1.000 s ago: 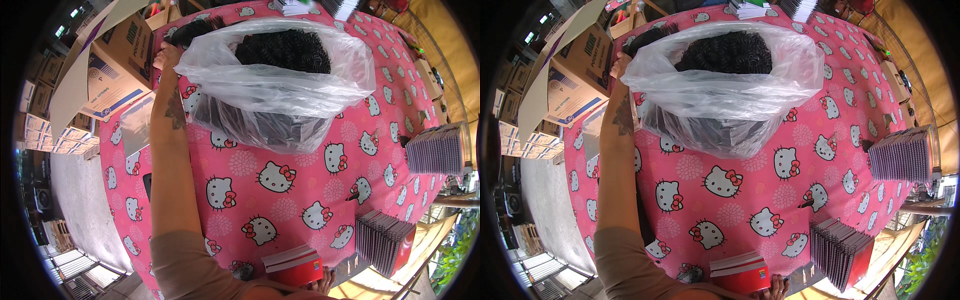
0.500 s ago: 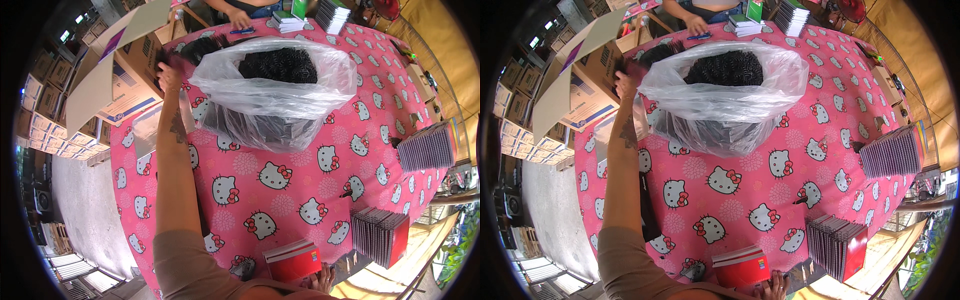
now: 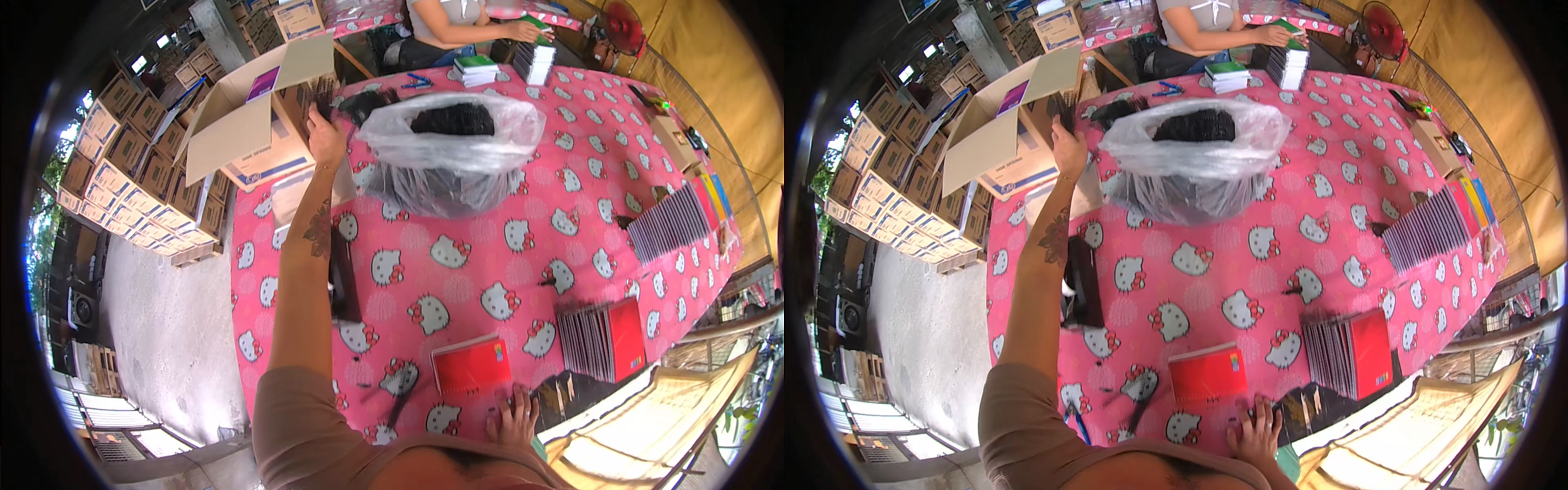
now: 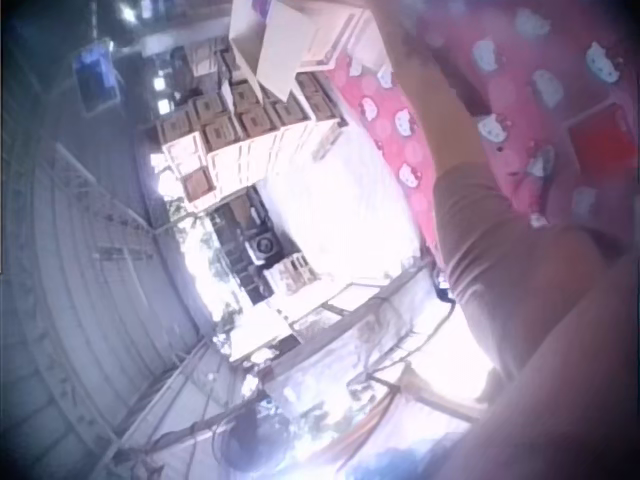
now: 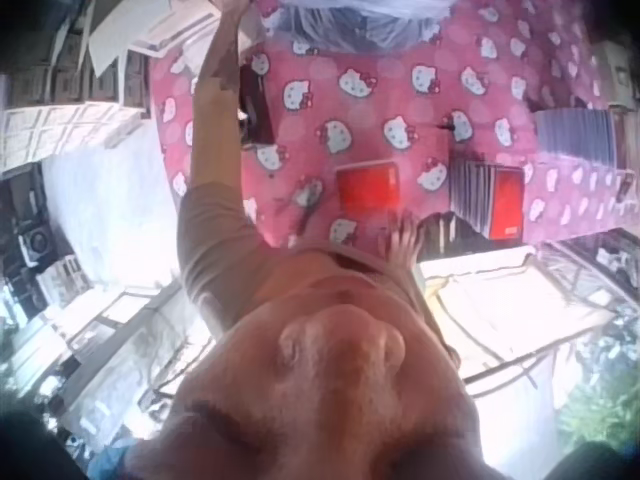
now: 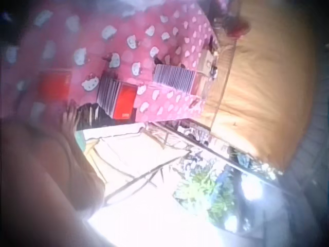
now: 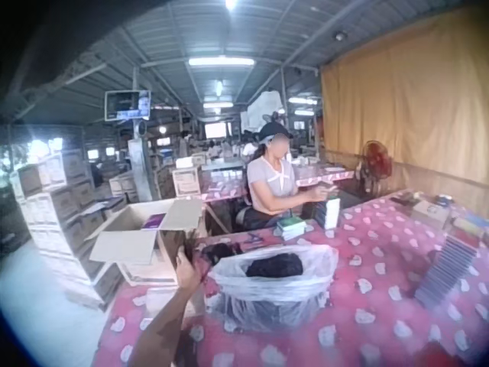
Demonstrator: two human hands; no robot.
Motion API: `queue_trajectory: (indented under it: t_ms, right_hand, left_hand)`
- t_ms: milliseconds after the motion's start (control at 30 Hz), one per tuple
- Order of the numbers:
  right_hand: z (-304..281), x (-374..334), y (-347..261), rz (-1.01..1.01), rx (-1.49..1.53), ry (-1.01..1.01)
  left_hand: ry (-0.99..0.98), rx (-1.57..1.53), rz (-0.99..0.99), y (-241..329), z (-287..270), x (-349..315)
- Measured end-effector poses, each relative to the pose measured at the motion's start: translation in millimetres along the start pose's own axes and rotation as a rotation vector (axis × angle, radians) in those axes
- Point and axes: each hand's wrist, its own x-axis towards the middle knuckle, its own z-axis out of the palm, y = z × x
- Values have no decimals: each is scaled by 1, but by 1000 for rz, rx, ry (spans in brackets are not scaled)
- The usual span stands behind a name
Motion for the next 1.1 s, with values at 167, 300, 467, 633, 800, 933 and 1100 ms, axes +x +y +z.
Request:
queue_trajectory:
  t_ms: [167,300,467,633,800,933,1100]
  right_hand:
    - [-7,-4,-3,-41,34,1]
    - [-11,-7,2,-46,85,71]
    - [-7,-11,21,-227,500,23]
    - [-43,38,-47,-466,1289,-298]
    - [-32,52,-58,-574,1061,-713]
    - [-15,51,-49,-688,948,-605]
    - [-40,54,-70,-1022,429,-231]
  left_hand:
    - [24,-416,-48,40,-74,-68]
    - [-146,-1066,-371,117,-166,-144]
    - [-310,-1334,-678,195,-293,-291]
    - [-320,-1116,-896,253,-352,-464]
    - [-318,-687,-491,277,-336,-578]
    - [-366,-756,-504,289,-349,-605]
    - [-44,-109,-458,291,-418,-590]
